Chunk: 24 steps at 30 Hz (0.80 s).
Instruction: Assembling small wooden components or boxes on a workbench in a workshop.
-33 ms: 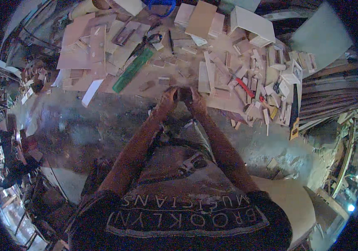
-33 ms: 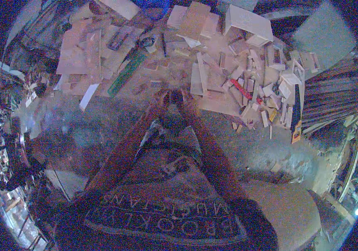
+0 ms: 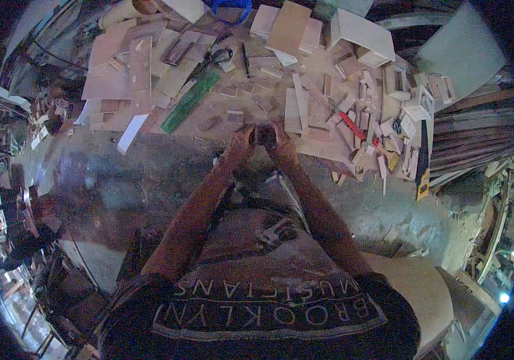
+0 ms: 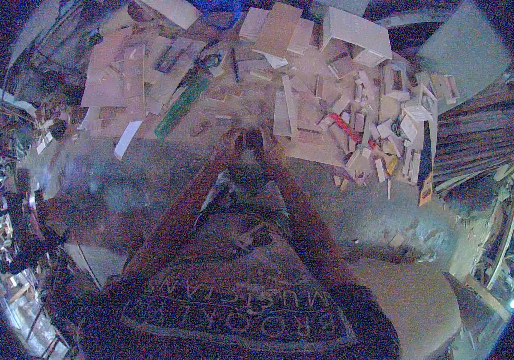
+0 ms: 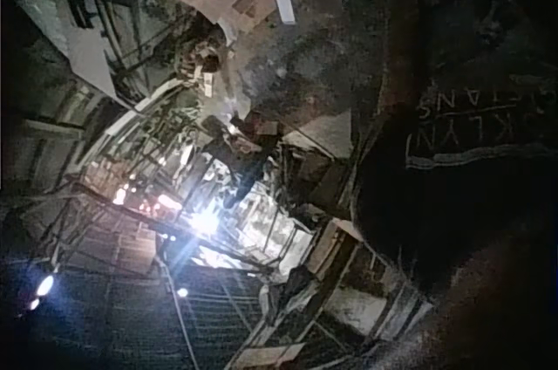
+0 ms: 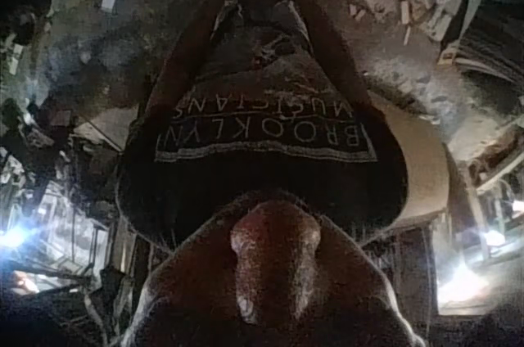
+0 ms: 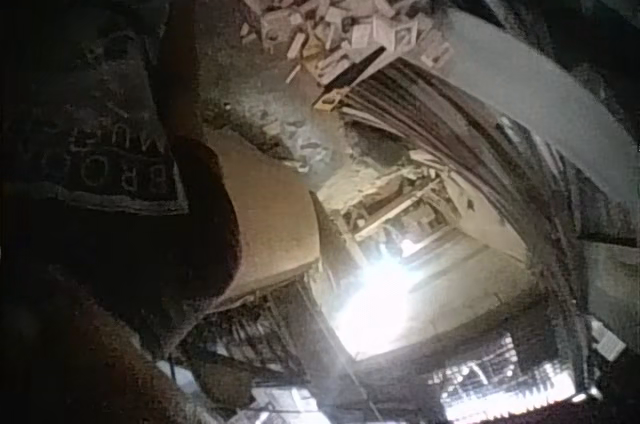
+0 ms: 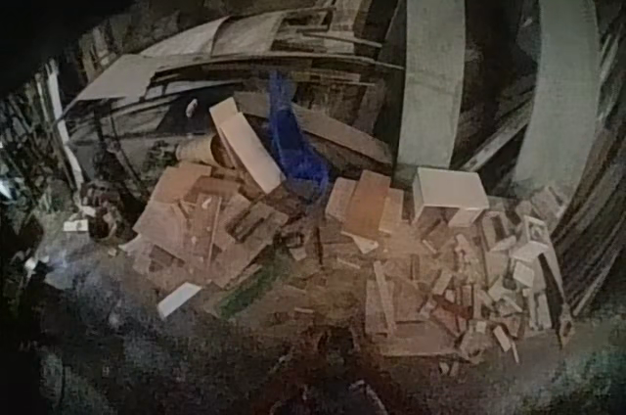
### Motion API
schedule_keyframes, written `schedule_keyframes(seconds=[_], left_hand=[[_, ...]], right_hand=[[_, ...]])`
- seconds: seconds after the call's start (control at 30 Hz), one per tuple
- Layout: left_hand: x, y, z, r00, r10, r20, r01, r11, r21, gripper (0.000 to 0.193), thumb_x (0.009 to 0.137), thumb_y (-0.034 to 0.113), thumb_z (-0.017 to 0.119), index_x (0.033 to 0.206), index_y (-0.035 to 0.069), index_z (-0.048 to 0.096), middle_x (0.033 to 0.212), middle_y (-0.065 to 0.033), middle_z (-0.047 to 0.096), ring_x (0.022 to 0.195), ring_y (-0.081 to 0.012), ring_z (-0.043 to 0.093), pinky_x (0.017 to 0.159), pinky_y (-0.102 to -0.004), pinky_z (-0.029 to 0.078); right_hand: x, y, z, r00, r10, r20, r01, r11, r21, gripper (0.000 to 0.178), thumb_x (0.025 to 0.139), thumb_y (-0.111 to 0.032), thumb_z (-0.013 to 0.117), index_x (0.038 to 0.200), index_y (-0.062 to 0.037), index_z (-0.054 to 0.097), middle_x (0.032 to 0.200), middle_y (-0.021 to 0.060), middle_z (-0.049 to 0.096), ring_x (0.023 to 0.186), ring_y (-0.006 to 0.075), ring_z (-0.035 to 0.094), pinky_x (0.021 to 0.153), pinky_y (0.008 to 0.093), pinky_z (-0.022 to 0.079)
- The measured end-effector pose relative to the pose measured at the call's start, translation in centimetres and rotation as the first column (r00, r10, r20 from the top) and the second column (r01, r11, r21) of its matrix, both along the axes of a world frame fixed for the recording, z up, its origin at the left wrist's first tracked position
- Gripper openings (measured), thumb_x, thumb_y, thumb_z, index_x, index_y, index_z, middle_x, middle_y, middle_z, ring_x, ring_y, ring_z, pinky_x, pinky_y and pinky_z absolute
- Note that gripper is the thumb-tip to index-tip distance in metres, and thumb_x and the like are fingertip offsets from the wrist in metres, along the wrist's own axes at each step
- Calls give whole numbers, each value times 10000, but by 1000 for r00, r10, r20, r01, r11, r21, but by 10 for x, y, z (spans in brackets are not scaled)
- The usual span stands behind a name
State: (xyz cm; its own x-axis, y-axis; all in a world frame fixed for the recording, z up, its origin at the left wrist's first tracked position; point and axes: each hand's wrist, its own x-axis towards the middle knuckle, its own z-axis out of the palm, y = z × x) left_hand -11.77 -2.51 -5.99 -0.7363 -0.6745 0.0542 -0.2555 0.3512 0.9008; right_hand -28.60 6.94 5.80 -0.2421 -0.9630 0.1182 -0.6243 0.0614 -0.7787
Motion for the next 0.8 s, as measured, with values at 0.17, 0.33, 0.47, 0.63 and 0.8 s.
schedule_keyframes(seconds=[0.17,0.33,0.47,0.63,0.8], left_hand=[[-22,1,27,1000,1,6,1,945,-326,476,789,110,596,1248,20,510,998,-219,635,933,-404,614,819,-458,498],[-24,6,54,991,129,-34,-128,852,-507,463,784,124,603,1224,13,510,1001,-236,628,944,-422,610,852,-468,494],[-19,3,73,998,46,45,-41,995,-88,481,783,154,621,1223,4,497,1118,-246,587,1041,-431,571,910,-491,463],[-5,11,54,994,95,57,-72,945,-318,590,799,229,667,1288,-8,436,1229,-251,534,1120,-441,526,951,-504,433],[-9,28,70,986,150,75,-133,971,-198,784,806,371,702,1374,-31,340,1297,-279,480,1193,-448,471,1005,-491,390]], right_hand=[[-11,7,-27,994,-5,112,-11,990,138,609,837,-177,616,1371,-24,365,1231,208,564,1103,362,580,921,443,476],[-17,8,-36,988,-11,156,-41,944,326,724,779,-129,656,1422,-124,324,1271,198,537,1113,370,567,912,434,478],[-2,9,-14,999,-7,50,3,997,78,744,776,-122,649,1437,-164,312,1278,198,528,1108,373,564,905,435,479],[-3,7,-6,1000,-4,19,3,998,63,691,794,-96,600,1429,-131,331,1293,192,525,1142,368,546,958,425,454],[-1,11,-3,988,2,157,1,1000,-22,666,808,-109,596,1424,-123,342,1282,195,537,1148,356,551,971,428,447]])
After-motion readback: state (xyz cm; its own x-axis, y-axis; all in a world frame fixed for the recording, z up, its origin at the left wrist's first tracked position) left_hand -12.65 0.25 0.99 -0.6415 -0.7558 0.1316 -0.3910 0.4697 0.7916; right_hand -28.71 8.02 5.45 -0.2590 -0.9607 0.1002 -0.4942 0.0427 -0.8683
